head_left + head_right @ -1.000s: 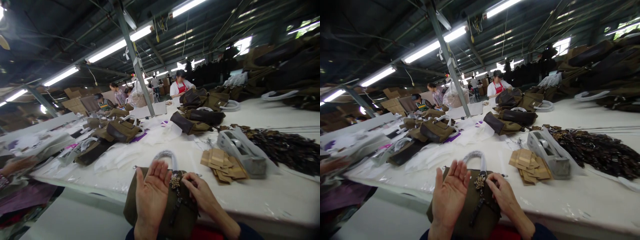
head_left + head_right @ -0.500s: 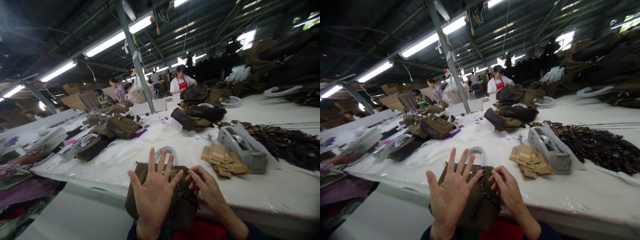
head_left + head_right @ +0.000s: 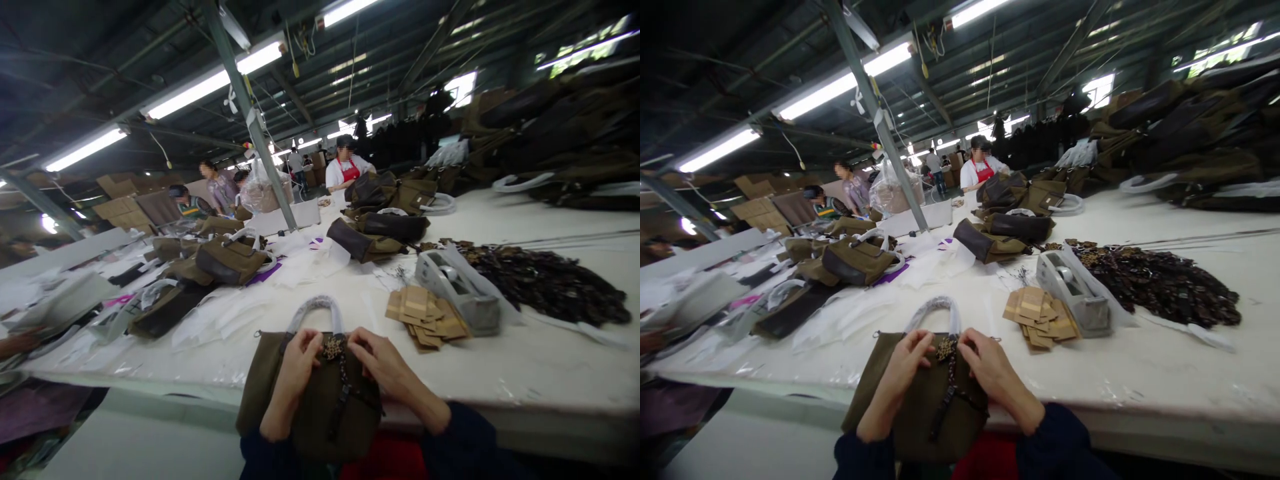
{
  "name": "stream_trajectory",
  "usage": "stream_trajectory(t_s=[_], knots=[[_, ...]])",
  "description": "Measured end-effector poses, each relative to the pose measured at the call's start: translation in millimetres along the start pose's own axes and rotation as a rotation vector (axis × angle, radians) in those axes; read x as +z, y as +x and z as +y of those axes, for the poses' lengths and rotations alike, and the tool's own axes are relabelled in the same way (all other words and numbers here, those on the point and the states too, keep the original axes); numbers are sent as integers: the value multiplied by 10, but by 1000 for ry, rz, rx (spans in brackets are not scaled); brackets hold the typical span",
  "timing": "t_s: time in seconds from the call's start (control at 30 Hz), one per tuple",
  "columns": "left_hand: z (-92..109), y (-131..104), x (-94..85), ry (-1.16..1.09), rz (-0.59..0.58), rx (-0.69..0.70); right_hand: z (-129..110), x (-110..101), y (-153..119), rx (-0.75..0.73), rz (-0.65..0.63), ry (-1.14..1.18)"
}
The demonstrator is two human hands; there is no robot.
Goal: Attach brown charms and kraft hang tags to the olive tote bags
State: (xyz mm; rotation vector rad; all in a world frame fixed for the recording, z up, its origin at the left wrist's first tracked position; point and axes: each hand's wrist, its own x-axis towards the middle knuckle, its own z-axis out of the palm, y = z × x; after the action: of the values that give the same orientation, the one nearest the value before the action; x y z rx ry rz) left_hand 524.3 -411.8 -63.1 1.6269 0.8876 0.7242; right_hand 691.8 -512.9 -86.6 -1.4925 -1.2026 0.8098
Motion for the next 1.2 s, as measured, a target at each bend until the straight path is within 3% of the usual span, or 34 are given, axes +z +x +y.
stream_trajectory(t_s=[0.17,0.27,0.43,0.6,0.8,0.97,1.07,1.2], knots=[[-173,167,150,497,-28,96,20,149,-33,-119,30,-115],[-145,185,236,645,-21,100,89,183,-134,-47,31,-12],[-131,112,209,453,-113,42,183,137,-281,70,-66,213],[-113,-42,99,266,-180,39,233,111,-310,122,-72,333],[-61,-191,34,312,-274,21,190,129,-364,171,-94,374],[-71,-216,29,307,-270,20,168,121,-332,188,-70,381],[-90,-221,46,288,-247,24,130,70,-256,167,-31,255],[-119,-236,50,236,-235,28,47,100,-175,70,-43,-256]])
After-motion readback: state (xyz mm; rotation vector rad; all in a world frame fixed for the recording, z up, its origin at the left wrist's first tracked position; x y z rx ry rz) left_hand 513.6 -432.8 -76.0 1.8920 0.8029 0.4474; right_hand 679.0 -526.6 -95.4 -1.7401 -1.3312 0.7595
